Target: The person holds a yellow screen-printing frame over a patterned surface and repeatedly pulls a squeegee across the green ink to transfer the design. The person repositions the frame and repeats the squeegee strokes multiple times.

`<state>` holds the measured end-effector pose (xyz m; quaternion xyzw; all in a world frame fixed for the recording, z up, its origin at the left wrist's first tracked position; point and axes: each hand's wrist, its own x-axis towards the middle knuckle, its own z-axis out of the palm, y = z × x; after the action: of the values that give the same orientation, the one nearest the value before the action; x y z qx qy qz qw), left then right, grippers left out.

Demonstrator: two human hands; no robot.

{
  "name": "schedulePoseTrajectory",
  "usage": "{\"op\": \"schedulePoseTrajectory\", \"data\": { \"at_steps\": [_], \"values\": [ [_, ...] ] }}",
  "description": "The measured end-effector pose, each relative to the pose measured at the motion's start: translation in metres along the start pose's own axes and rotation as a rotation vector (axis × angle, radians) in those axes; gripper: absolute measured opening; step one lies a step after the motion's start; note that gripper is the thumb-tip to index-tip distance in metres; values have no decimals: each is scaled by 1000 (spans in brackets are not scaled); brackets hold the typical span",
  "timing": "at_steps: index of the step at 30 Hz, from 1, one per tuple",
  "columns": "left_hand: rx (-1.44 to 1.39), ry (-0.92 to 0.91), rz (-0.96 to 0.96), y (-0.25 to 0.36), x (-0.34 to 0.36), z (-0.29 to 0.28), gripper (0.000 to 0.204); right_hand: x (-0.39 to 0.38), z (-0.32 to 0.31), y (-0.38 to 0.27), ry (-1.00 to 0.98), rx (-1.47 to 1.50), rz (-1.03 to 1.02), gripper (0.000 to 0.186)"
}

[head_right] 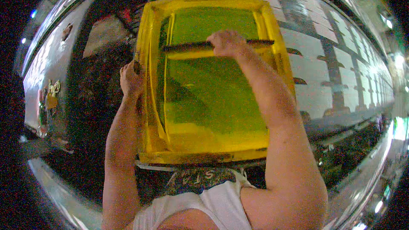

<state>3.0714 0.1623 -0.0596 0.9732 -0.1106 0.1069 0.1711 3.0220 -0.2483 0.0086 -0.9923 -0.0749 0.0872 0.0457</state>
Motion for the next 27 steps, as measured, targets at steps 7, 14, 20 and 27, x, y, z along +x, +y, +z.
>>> {"op": "schedulePoseTrajectory", "data": {
  "at_steps": [7, 14, 20, 27],
  "values": [
    [8, -31, -34, -8, 3, 11, 61, -147, 22, -98, 59, 77, -2, 41],
    [53, 4, -4, -7, 4, 12, 59, -257, 42, -185, 131, 151, 6, 37],
    [73, -67, -6, -6, 2, 3, 56, -299, 47, -220, 91, 100, 14, 44],
    [70, -127, -238, 5, -3, 2, 58, -333, 53, -208, 195, 217, -167, 64]
  ]
}}
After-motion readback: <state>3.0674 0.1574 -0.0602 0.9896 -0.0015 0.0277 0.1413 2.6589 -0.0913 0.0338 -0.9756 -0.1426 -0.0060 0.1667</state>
